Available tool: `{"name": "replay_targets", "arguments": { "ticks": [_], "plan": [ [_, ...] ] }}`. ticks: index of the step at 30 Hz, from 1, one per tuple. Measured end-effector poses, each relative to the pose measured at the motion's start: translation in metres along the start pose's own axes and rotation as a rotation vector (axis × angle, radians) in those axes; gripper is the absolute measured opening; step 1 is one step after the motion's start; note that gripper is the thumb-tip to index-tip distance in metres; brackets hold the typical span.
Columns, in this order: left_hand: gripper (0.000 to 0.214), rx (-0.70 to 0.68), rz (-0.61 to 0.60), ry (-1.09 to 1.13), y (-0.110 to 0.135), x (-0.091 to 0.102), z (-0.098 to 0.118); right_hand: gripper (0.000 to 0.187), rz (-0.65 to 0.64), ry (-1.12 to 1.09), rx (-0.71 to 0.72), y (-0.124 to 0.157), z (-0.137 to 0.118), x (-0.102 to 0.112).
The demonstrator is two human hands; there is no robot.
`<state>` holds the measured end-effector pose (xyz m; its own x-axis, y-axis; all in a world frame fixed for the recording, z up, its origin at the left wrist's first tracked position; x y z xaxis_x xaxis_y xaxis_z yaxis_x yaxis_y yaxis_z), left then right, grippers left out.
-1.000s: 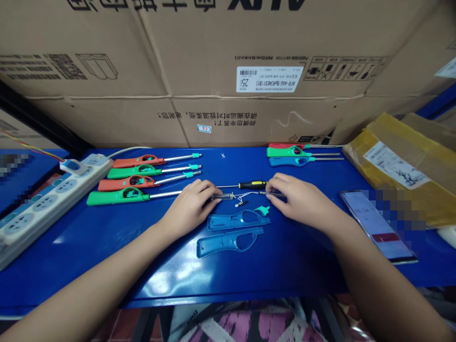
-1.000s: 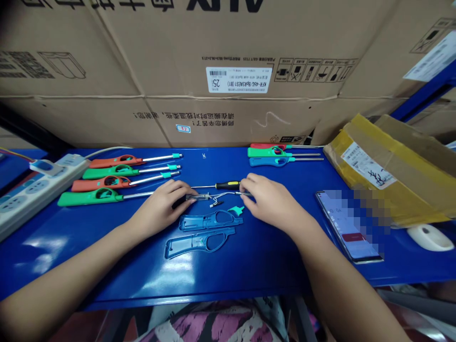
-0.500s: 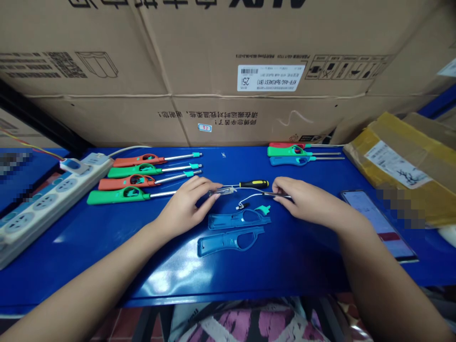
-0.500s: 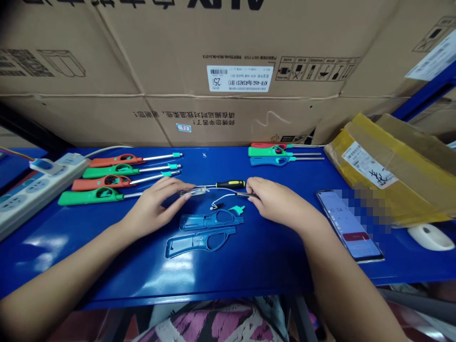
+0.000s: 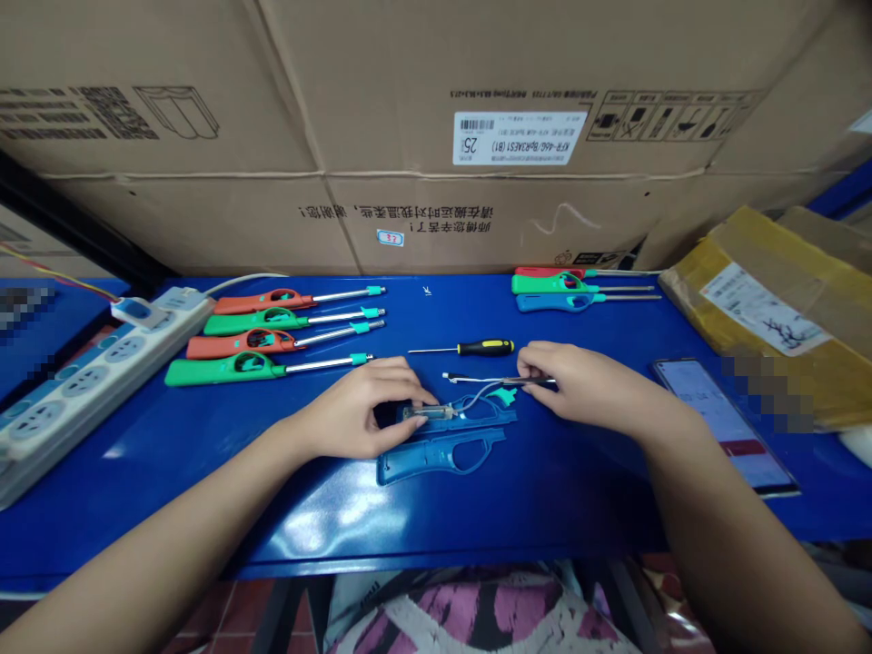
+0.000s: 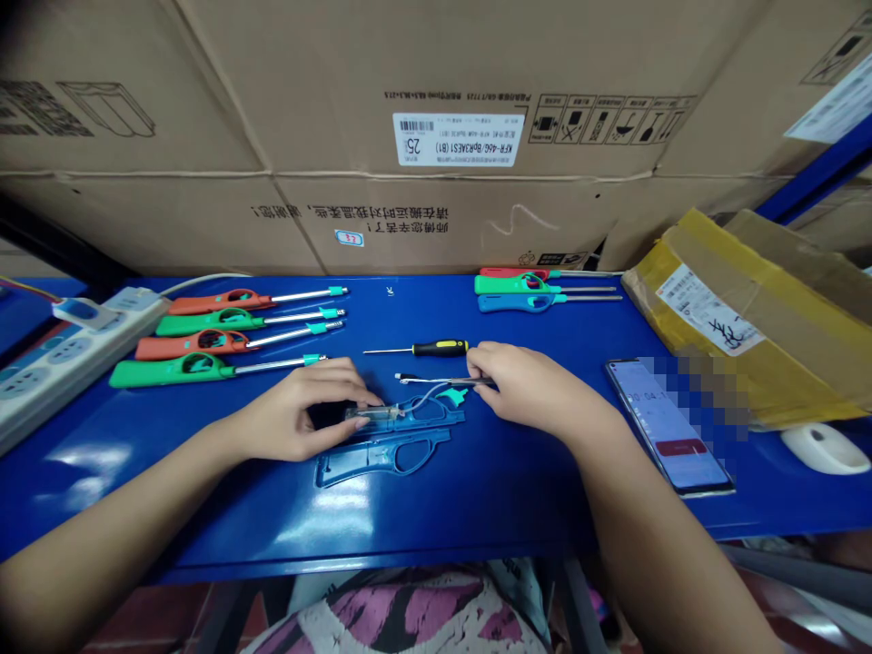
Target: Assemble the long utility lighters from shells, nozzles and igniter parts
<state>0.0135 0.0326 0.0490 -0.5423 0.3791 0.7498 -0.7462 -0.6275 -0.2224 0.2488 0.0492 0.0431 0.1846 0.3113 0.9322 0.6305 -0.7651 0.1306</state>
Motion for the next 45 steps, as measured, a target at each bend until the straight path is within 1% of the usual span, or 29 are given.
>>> {"name": "replay_targets", "arguments": {
  "ticks": [3, 6, 8, 10, 11, 13, 16, 18, 20, 23, 25, 31, 35, 37, 38, 41, 42, 45],
  "plan": [
    [0.025, -0.005, -0.035, -0.003, 0.001, -0.001, -0.001, 0.010, 0.014, 0.002, 0.032, 0.002, 0.000, 0.000],
    [0.025, -0.014, -0.057, 0.001, 0.002, -0.002, -0.002, 0.023, 0.096, 0.040, 0.120, 0.001, -0.009, 0.002],
    [0.024, -0.020, -0.061, 0.007, 0.002, -0.003, -0.002, 0.025, 0.182, 0.050, 0.205, -0.001, -0.022, 0.004],
    [0.023, -0.028, -0.058, 0.015, 0.002, -0.003, -0.002, 0.014, 0.250, 0.037, 0.304, -0.004, -0.040, 0.003],
    [0.023, -0.035, -0.052, 0.019, 0.002, -0.003, -0.002, 0.012, 0.267, 0.027, 0.344, -0.005, -0.048, 0.001],
    [0.023, -0.052, -0.029, 0.025, 0.002, -0.002, -0.001, 0.016, 0.278, 0.029, 0.402, -0.009, -0.063, -0.006],
    [0.022, -0.088, 0.045, 0.029, 0.002, 0.002, 0.002, 0.018, 0.259, 0.034, 0.446, -0.015, -0.074, -0.019],
    [0.022, -0.115, 0.097, 0.026, 0.002, 0.006, 0.004, 0.016, 0.263, 0.015, 0.431, -0.018, -0.073, -0.025],
    [0.021, -0.131, 0.128, 0.018, 0.002, 0.009, 0.007, 0.013, 0.279, -0.010, 0.387, -0.020, -0.068, -0.026],
    [0.022, -0.132, 0.147, 0.015, 0.002, 0.011, 0.009, 0.010, 0.289, -0.044, 0.329, -0.021, -0.061, -0.026],
    [0.022, -0.130, 0.153, 0.014, 0.002, 0.012, 0.010, 0.008, 0.289, -0.074, 0.318, -0.021, -0.060, -0.025],
    [0.024, -0.120, 0.129, -0.033, 0.002, 0.009, 0.008, 0.009, 0.290, -0.172, 0.355, -0.021, -0.063, -0.027],
    [0.024, -0.105, 0.068, -0.165, 0.004, 0.004, 0.006, 0.008, 0.276, -0.177, 0.336, -0.021, -0.062, -0.028],
    [0.025, -0.120, 0.064, -0.251, 0.005, 0.002, 0.006, 0.004, 0.256, -0.185, 0.327, -0.021, -0.062, -0.028],
    [0.024, -0.135, 0.076, -0.293, 0.006, 0.002, 0.006, 0.004, 0.246, -0.192, 0.324, -0.021, -0.063, -0.028],
    [0.025, -0.186, 0.143, -0.380, 0.009, 0.003, 0.009, 0.016, 0.235, -0.217, 0.327, -0.021, -0.063, -0.028],
    [0.025, -0.202, 0.164, -0.390, 0.010, 0.004, 0.010, 0.017, 0.240, -0.219, 0.332, -0.021, -0.063, -0.028],
    [0.027, -0.243, 0.202, -0.385, 0.011, 0.005, 0.013, 0.016, 0.250, -0.209, 0.356, -0.021, -0.063, -0.030]
  ]
}}
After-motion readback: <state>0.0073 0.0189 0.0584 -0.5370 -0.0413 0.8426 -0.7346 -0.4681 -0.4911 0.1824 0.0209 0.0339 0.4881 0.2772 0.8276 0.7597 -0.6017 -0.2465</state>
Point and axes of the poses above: each hand's wrist, its own y-axis away from the middle knuckle, its own x-axis out of the back of the hand, z = x × y, the point moved 6 cm from there along -y, towards the middle knuckle, and after that the axes turned 9 degrees about x, right-handed, at the moved point
